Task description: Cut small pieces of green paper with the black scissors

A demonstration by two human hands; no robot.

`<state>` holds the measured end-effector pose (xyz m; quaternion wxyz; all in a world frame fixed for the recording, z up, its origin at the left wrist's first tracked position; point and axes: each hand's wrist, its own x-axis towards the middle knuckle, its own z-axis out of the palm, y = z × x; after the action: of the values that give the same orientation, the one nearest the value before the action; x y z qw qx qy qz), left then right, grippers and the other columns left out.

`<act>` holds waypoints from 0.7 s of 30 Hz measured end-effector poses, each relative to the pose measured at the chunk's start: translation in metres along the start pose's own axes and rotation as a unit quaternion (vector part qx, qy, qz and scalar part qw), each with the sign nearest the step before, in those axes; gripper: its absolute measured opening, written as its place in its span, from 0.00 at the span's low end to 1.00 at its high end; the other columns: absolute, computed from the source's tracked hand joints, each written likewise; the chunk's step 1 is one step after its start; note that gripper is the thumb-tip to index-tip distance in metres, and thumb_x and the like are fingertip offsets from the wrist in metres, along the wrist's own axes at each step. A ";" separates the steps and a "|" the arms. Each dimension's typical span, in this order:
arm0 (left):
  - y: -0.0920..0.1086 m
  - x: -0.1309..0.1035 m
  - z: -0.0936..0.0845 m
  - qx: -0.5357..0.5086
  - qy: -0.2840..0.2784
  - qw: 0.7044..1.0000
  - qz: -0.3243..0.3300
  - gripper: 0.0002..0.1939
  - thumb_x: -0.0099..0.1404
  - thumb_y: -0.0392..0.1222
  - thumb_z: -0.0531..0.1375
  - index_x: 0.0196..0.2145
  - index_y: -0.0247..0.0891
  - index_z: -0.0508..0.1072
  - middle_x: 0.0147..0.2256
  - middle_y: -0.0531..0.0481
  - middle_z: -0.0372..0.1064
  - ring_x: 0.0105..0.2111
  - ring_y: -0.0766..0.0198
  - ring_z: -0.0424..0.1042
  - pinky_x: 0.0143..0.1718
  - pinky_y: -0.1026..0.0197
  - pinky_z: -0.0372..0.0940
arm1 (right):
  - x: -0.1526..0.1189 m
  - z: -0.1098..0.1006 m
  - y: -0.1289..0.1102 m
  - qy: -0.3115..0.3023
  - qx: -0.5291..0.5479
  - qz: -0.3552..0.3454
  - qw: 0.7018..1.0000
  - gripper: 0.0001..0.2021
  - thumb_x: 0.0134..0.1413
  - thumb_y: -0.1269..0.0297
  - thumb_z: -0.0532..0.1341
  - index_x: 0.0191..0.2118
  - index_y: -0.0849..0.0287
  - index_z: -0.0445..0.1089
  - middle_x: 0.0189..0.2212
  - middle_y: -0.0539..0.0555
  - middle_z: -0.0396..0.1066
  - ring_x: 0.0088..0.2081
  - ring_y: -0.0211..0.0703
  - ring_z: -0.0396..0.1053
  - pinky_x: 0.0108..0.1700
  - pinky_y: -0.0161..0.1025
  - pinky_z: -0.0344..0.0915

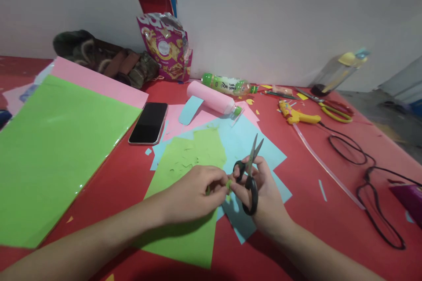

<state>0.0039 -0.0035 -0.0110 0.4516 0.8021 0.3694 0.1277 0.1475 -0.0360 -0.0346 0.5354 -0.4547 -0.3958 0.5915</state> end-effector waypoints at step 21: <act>0.003 -0.002 -0.013 -0.060 0.170 0.983 -0.032 0.10 0.60 0.37 0.48 0.22 0.34 0.62 0.19 0.58 0.53 0.20 0.72 0.56 0.23 0.69 0.53 | -0.004 -0.004 0.000 -0.122 0.048 0.111 0.985 0.19 0.38 0.56 0.65 0.35 0.54 0.58 0.29 0.48 0.60 0.32 0.36 0.61 0.36 0.36 0.56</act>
<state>-0.0031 0.0028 -0.0014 0.4334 0.7278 0.4580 0.2696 0.1511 -0.0401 -0.0355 0.4353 -0.3938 -0.3766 0.7167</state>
